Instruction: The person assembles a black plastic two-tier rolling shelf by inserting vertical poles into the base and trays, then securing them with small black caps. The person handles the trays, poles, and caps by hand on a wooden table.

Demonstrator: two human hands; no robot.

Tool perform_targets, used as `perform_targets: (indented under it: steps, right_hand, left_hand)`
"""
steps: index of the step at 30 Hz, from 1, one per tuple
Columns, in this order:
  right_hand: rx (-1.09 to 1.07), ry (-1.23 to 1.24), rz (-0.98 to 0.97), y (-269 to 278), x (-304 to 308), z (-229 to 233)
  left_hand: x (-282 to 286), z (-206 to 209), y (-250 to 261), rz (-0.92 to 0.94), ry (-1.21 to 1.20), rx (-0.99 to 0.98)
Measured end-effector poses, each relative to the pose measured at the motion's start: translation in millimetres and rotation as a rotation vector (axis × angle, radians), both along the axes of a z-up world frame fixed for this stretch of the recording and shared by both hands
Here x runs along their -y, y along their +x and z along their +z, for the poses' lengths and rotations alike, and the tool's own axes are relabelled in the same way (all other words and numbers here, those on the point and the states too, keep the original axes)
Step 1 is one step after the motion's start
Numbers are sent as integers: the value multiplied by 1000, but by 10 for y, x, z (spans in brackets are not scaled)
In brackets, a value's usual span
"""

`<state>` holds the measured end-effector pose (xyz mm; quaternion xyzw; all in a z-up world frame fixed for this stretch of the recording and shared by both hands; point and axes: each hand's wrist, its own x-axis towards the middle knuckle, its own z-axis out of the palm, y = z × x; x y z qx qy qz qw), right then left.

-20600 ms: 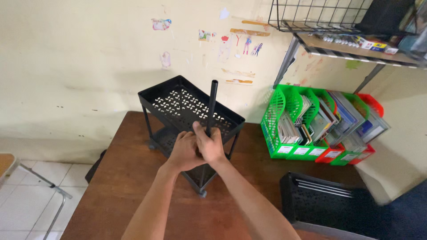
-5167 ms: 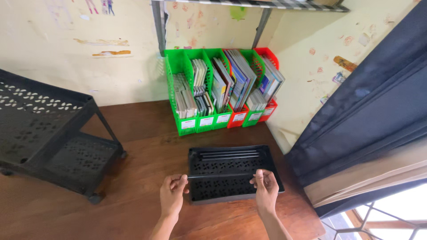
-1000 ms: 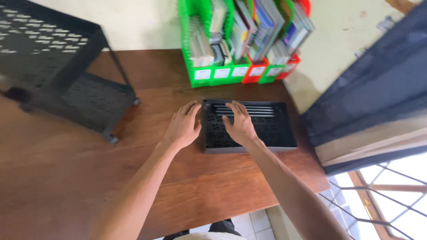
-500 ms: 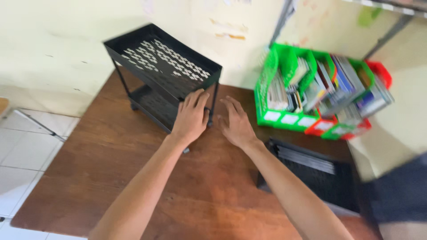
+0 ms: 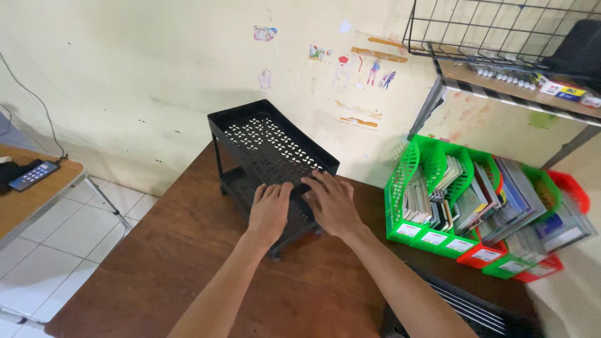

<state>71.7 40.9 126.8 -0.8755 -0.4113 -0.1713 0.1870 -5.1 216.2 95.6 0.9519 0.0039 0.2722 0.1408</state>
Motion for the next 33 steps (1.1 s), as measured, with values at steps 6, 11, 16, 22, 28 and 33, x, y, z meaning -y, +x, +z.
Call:
perform_targets:
  steps: [6,11,16,22,28,33]
  right_hand:
    - [-122,-187,7,45,-67,238]
    - [-78,-193,259,56,-168,249]
    - [-46,-189,393,-214,-332,76]
    - [-67,-113,557,-554,-765,37]
    - [-174,-110,567,-678,-1086,173]
    - [-129,-388,463,-791,-1329,325]
  left_hand:
    - [-643,212,-370,-43,-85,-189]
    - [-1088,329,-799,47,-165,-217]
    - [-1373,394,-894,115,60,-114]
    - [-1327,237,-666,111,95,19]
    - [-1488,70,-514,-306,-365,25]
    - [-1533,75,-125,-96,-222,-152]
